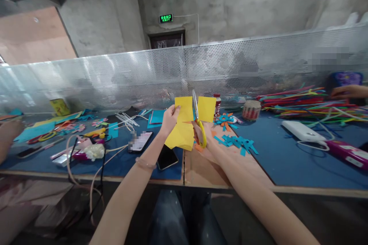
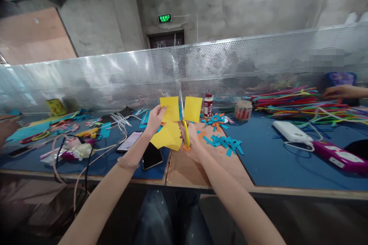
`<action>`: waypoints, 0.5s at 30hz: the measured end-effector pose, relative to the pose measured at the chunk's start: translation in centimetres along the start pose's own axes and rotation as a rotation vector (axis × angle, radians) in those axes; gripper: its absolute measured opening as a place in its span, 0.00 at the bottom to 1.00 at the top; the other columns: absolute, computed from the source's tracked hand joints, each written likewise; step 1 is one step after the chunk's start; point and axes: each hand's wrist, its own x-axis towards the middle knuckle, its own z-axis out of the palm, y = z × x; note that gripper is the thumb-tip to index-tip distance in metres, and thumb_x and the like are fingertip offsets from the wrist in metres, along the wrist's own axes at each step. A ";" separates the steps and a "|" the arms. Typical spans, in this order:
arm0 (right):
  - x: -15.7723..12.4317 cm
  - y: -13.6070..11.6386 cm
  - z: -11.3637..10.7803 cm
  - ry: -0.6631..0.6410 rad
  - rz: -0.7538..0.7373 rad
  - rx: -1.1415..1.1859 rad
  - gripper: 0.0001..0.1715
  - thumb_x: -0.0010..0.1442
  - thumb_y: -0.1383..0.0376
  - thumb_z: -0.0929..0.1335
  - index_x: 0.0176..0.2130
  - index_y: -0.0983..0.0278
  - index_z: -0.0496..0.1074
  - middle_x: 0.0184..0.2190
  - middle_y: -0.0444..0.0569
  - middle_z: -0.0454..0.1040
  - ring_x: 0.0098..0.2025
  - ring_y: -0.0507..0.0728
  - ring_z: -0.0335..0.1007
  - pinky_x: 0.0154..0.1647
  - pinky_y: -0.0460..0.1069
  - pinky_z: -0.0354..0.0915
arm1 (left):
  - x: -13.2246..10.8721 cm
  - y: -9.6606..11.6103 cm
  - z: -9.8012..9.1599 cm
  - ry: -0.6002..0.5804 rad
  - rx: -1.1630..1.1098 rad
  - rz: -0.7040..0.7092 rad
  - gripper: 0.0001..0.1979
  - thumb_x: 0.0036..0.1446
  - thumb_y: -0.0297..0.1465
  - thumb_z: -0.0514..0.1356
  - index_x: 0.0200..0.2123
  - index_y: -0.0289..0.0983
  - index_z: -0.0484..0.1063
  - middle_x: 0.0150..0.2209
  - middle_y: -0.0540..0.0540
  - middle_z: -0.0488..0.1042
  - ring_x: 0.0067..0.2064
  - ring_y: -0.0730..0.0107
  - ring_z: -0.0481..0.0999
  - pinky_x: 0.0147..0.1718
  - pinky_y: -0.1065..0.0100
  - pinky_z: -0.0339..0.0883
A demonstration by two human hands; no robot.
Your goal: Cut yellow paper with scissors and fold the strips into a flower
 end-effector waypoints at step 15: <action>1.8 1.7 -0.9 -0.047 0.095 -0.650 0.15 0.61 0.58 0.64 0.38 0.68 0.70 0.34 0.46 0.72 0.34 0.51 0.70 0.35 0.49 0.68 | 0.3 -6.1 -3.1 0.096 -0.188 -0.287 0.18 0.53 0.42 0.57 0.41 0.34 0.70 0.34 0.43 0.77 0.33 0.66 0.77 0.33 0.67 0.70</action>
